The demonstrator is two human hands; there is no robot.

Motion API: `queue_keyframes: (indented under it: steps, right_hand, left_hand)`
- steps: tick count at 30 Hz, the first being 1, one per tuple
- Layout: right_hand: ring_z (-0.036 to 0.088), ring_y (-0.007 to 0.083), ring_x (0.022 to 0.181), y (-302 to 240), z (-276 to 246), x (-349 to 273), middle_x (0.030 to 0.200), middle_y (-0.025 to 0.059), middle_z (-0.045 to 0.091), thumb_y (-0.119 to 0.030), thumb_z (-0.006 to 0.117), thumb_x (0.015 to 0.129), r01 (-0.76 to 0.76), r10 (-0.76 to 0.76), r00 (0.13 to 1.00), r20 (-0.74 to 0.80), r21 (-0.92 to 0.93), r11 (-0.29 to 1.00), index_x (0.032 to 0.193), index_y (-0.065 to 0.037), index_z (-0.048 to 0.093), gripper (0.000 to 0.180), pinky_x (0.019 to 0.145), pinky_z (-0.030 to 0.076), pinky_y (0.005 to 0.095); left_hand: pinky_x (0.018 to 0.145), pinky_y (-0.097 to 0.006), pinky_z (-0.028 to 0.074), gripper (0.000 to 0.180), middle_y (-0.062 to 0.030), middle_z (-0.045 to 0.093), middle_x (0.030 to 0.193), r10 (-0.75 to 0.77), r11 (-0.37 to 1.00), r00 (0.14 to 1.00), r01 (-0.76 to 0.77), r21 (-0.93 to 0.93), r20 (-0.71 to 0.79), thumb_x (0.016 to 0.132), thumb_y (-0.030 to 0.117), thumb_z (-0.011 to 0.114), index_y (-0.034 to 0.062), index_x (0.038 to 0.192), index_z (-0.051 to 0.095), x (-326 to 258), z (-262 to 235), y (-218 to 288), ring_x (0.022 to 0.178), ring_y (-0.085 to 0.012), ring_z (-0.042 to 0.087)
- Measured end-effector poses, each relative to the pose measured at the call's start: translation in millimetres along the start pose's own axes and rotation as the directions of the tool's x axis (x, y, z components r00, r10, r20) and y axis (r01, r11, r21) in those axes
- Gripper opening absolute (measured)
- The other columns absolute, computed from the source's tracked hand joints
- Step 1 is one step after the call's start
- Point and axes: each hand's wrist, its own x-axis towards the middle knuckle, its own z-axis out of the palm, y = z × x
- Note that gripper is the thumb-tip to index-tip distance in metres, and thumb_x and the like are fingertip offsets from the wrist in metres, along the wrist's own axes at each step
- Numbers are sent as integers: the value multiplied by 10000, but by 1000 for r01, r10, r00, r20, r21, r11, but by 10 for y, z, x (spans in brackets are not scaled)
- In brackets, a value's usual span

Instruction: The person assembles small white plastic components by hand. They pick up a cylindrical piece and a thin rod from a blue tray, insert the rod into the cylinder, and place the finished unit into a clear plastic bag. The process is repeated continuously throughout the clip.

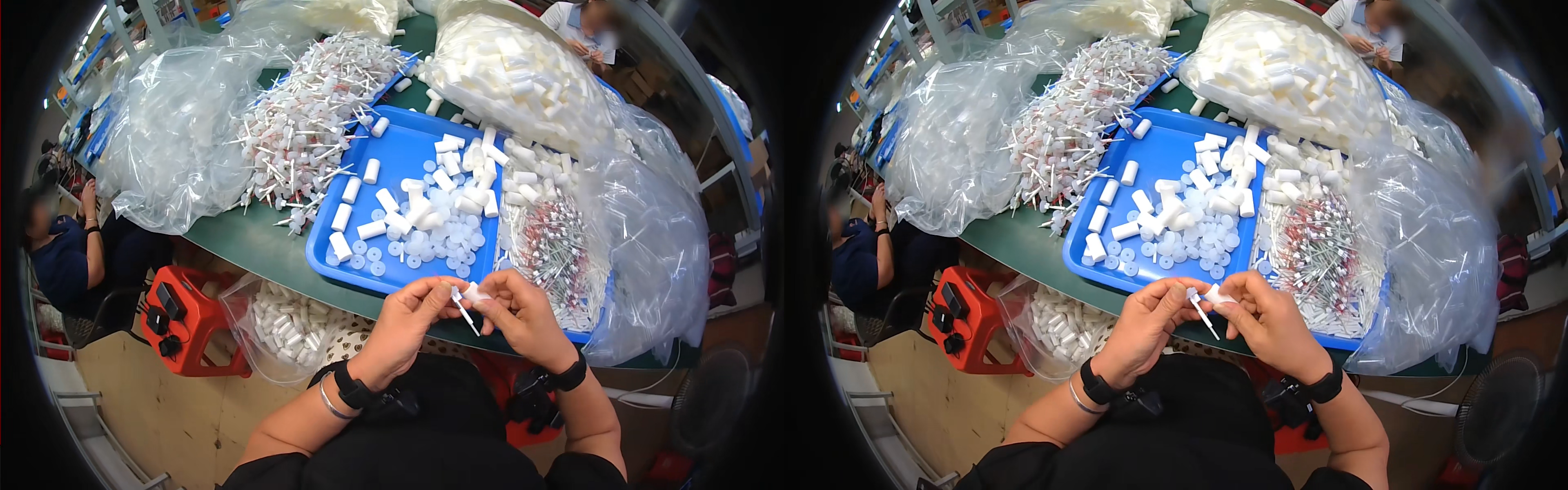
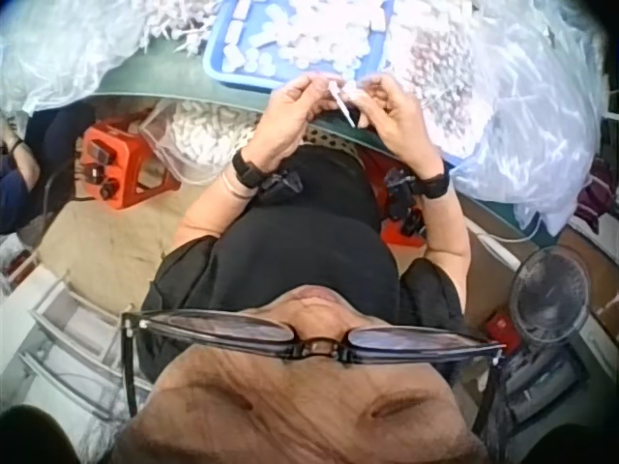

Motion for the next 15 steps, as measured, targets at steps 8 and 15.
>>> queue_keyframes:
  steps: [8, 15]
  right_hand:
    - [618, 72, 758, -27, -107, -39, 985, 43, 668, -145, 605, 1025, -141, 146, 970, 194, -37, 989, 1211, 43, 601, 264, 689, 518, 229]
    - [661, 104, 689, 75, -235, -77, 965, 68, 694, -162, 546, 1054, -333, 249, 925, 286, 299, 894, 1178, 52, 637, 263, 641, 535, 234]
  left_hand:
    - [888, -278, 523, 229, -67, 678, 1109, 47, 837, 990, -111, 536, 133, 1050, 137, 560, -19, 1196, 643, -99, 82, 179, 1014, -126, 645]
    - [879, -285, 525, 237, -65, 671, 1109, -113, 878, 971, -2, 478, 212, 1049, 175, 572, -20, 1163, 642, -106, 41, 240, 1009, -124, 642]
